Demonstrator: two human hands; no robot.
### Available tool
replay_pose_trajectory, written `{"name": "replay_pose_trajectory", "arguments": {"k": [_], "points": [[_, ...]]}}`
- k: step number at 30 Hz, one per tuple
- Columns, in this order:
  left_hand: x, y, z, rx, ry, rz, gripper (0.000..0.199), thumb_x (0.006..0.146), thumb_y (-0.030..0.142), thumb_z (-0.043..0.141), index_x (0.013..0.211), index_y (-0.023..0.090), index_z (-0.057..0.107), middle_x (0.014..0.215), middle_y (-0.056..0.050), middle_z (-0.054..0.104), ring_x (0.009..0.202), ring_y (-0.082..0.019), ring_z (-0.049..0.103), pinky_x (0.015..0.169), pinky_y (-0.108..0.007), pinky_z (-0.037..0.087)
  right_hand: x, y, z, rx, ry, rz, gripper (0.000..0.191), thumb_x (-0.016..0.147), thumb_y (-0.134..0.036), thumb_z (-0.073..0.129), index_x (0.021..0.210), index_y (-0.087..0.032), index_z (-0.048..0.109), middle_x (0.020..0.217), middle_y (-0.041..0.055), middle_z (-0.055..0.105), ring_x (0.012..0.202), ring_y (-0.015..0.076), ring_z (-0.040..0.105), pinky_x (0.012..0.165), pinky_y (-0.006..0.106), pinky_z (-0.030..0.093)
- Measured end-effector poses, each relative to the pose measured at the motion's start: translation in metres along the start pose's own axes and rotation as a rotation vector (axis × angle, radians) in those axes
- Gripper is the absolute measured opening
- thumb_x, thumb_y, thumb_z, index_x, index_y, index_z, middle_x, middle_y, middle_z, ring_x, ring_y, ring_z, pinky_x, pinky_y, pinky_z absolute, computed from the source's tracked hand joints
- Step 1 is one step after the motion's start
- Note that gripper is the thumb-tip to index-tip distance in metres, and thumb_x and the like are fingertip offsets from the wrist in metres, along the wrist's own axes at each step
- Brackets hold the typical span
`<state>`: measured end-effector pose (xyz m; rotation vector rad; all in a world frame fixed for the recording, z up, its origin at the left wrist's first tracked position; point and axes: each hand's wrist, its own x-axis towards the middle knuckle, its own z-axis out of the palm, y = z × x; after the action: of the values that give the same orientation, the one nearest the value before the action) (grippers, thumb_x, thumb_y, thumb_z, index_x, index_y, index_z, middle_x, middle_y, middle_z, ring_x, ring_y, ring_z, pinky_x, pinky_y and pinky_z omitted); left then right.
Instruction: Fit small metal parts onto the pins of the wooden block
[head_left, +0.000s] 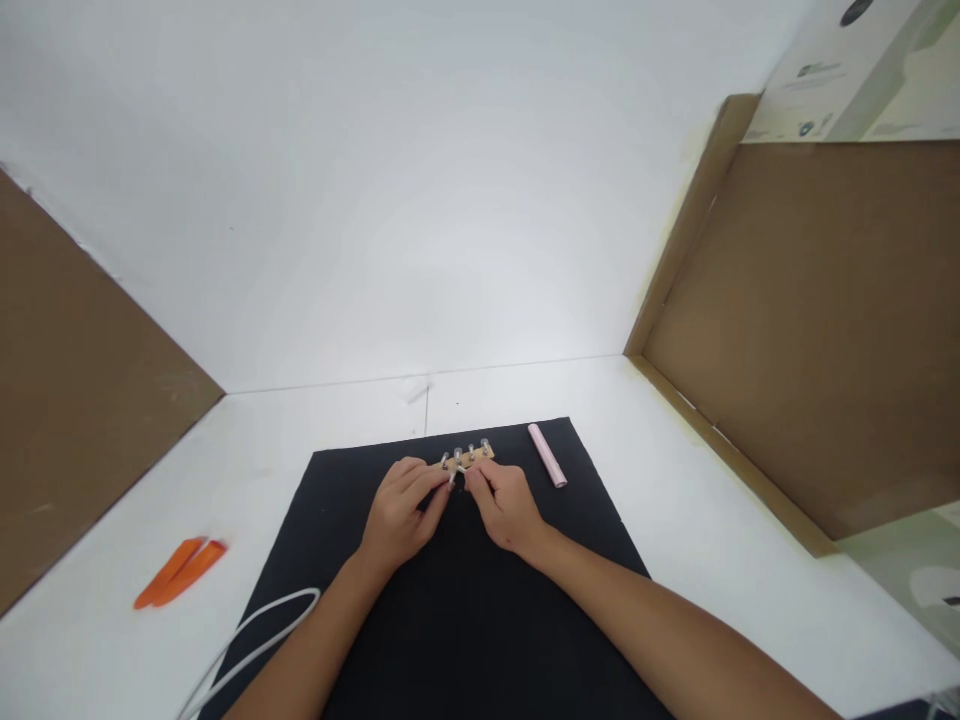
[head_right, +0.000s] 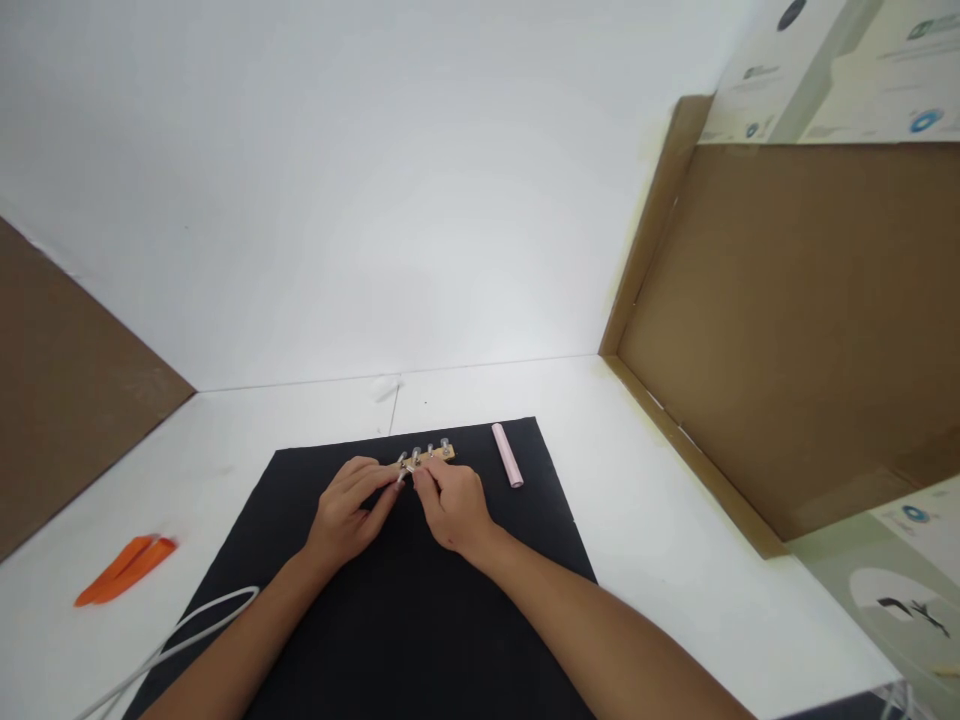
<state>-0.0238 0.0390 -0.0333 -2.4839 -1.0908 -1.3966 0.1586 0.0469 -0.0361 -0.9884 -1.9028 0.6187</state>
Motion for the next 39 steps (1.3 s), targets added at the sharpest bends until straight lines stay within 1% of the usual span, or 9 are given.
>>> {"name": "replay_pose_trajectory", "arguments": {"k": [7, 10, 16, 19, 24, 27, 30, 35, 39], "points": [[-0.001, -0.001, 0.000, -0.001, -0.004, -0.010, 0.021, 0.083, 0.008, 0.059, 0.101, 0.020, 0.064, 0.086, -0.006, 0.070, 0.080, -0.019, 0.059, 0.075, -0.035, 0.052, -0.005, -0.002, -0.001, 0.002, -0.142, -0.129, 0.031, 0.098, -0.030, 0.038, 0.079, -0.020, 0.060, 0.065, 0.0009, 0.060, 0.058, 0.0138, 0.055, 0.060, 0.025, 0.038], [-0.001, -0.002, 0.001, 0.005, 0.000, -0.009, 0.019, 0.085, 0.011, 0.058, 0.100, 0.020, 0.065, 0.086, -0.006, 0.071, 0.079, -0.018, 0.060, 0.076, -0.036, 0.052, -0.004, -0.001, 0.000, -0.006, -0.118, -0.121, 0.031, 0.099, -0.030, 0.038, 0.082, -0.020, 0.062, 0.067, 0.0014, 0.063, 0.060, 0.0142, 0.057, 0.060, 0.024, 0.039], [-0.001, -0.001, 0.001, -0.005, -0.014, -0.019, 0.020, 0.085, 0.010, 0.059, 0.101, 0.020, 0.065, 0.089, -0.007, 0.071, 0.079, -0.018, 0.059, 0.077, -0.036, 0.051, 0.000, 0.001, 0.001, -0.021, 0.005, 0.000, 0.034, 0.100, -0.031, 0.036, 0.081, -0.019, 0.062, 0.067, 0.0019, 0.062, 0.059, 0.0140, 0.056, 0.061, 0.024, 0.039], [-0.001, 0.000, 0.001, -0.017, -0.013, -0.045, 0.019, 0.084, 0.009, 0.060, 0.099, 0.020, 0.065, 0.086, -0.006, 0.070, 0.079, -0.018, 0.059, 0.076, -0.035, 0.050, 0.000, 0.000, 0.000, -0.009, -0.014, -0.015, 0.036, 0.100, -0.031, 0.036, 0.077, -0.019, 0.061, 0.064, 0.0011, 0.060, 0.057, 0.0137, 0.055, 0.059, 0.024, 0.038], [-0.001, -0.004, 0.001, 0.015, 0.031, -0.174, 0.007, 0.087, 0.016, 0.059, 0.090, 0.019, 0.065, 0.083, -0.005, 0.068, 0.079, -0.018, 0.059, 0.074, -0.033, 0.049, -0.004, -0.002, -0.002, 0.027, -0.098, -0.099, 0.033, 0.098, -0.029, 0.037, 0.077, -0.019, 0.060, 0.062, -0.0002, 0.058, 0.056, 0.0131, 0.054, 0.059, 0.023, 0.037], [-0.001, -0.008, 0.001, 0.086, 0.072, -0.272, 0.008, 0.088, 0.022, 0.058, 0.088, 0.019, 0.066, 0.087, -0.005, 0.067, 0.083, -0.019, 0.060, 0.077, -0.033, 0.048, -0.005, -0.002, -0.002, 0.057, -0.051, -0.087, 0.034, 0.099, -0.030, 0.036, 0.077, -0.019, 0.060, 0.061, -0.0002, 0.057, 0.056, 0.0133, 0.054, 0.059, 0.024, 0.038], [-0.001, -0.012, 0.002, 0.140, 0.080, -0.350, 0.010, 0.089, 0.025, 0.057, 0.087, 0.020, 0.066, 0.085, -0.004, 0.068, 0.081, -0.019, 0.059, 0.076, -0.033, 0.046, -0.004, -0.002, -0.002, 0.092, 0.005, -0.072, 0.035, 0.099, -0.031, 0.035, 0.078, -0.019, 0.060, 0.063, 0.0006, 0.058, 0.057, 0.0135, 0.056, 0.060, 0.024, 0.039], [-0.003, -0.015, 0.002, 0.235, 0.005, -0.430, 0.015, 0.089, 0.030, 0.056, 0.088, 0.020, 0.067, 0.082, -0.004, 0.070, 0.079, -0.021, 0.059, 0.073, -0.033, 0.041, -0.003, -0.002, -0.002, 0.110, 0.019, -0.069, 0.034, 0.099, -0.030, 0.037, 0.078, -0.018, 0.061, 0.063, 0.0002, 0.058, 0.057, 0.0127, 0.055, 0.059, 0.023, 0.038], [-0.003, -0.015, 0.002, 0.281, -0.112, -0.527, 0.017, 0.088, 0.032, 0.055, 0.087, 0.021, 0.068, 0.081, -0.003, 0.071, 0.078, -0.021, 0.059, 0.074, -0.033, 0.041, -0.003, -0.002, -0.002, 0.111, 0.040, -0.069, 0.035, 0.099, -0.029, 0.037, 0.076, -0.018, 0.061, 0.062, 0.0000, 0.056, 0.057, 0.0127, 0.054, 0.059, 0.023, 0.038]]}}
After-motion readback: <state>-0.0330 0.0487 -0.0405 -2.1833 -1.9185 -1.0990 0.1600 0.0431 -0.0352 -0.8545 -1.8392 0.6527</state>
